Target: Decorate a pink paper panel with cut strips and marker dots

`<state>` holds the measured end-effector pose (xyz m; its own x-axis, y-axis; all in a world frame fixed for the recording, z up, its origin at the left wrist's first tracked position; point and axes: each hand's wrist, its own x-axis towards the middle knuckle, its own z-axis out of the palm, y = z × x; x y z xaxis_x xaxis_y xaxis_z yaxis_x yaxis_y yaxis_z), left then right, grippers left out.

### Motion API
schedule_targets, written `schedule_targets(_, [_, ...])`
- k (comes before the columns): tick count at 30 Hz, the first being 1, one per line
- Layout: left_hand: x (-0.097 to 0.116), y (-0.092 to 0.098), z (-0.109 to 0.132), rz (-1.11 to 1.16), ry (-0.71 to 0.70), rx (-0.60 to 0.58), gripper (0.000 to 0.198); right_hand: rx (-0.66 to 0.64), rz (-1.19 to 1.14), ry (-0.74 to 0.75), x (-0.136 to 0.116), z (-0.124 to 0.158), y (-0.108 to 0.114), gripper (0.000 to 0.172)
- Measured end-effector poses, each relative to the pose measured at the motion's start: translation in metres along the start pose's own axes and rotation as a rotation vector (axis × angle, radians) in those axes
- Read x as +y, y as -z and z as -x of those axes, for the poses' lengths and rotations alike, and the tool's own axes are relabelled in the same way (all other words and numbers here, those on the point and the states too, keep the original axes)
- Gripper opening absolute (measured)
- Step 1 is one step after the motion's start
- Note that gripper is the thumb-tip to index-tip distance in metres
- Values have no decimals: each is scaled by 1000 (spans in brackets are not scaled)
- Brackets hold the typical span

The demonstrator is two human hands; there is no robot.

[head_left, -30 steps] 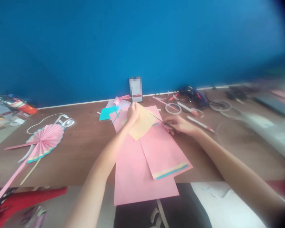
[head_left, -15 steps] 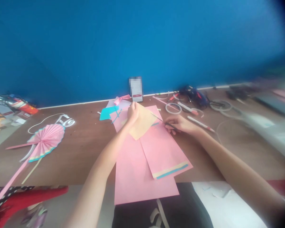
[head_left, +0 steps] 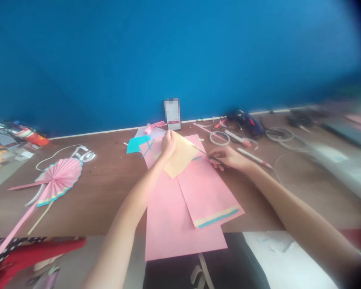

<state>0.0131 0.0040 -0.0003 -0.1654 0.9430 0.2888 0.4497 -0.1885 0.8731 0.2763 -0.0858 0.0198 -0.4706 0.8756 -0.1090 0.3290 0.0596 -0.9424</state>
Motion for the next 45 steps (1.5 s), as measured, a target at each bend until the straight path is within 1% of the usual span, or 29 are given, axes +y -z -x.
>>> schedule_targets(4, [5, 2, 4, 24, 2, 4, 30, -13, 8, 3, -1, 0, 0, 42])
schedule_targets(9, [6, 0, 1, 44, 64, -3, 32, -21, -4, 5, -4, 0, -1, 42])
schedule_targets(14, [6, -1, -4, 118, 17, -43, 28, -27, -15, 12, -5, -1, 1, 45])
schedule_targets(19, [9, 1, -3, 149, 17, -84, 22, -52, -27, 20, -3, -1, 3, 45])
schedule_targets(22, [10, 1, -2, 155, 15, -84, 21, -71, -33, 16, -2, -1, 4, 45])
schedule_targets(25, [11, 2, -1, 148, 2, -59, 21, -78, -38, 14, -3, 0, 3, 45])
schedule_targets(30, [12, 3, 0, 154, -38, -75, 19, -69, -42, 16, -6, 2, 4, 44])
schedule_targets(34, [9, 3, -1, 159, -60, -72, 19, -52, -50, 20, -3, 2, 5, 46])
schedule_targets(39, [8, 0, -3, 150, -21, -58, 22, -24, -36, 16, 0, 0, 4, 49])
schedule_targets(45, [9, 2, -2, 142, -20, -57, 19, -12, -4, 19, -1, 0, 4, 46])
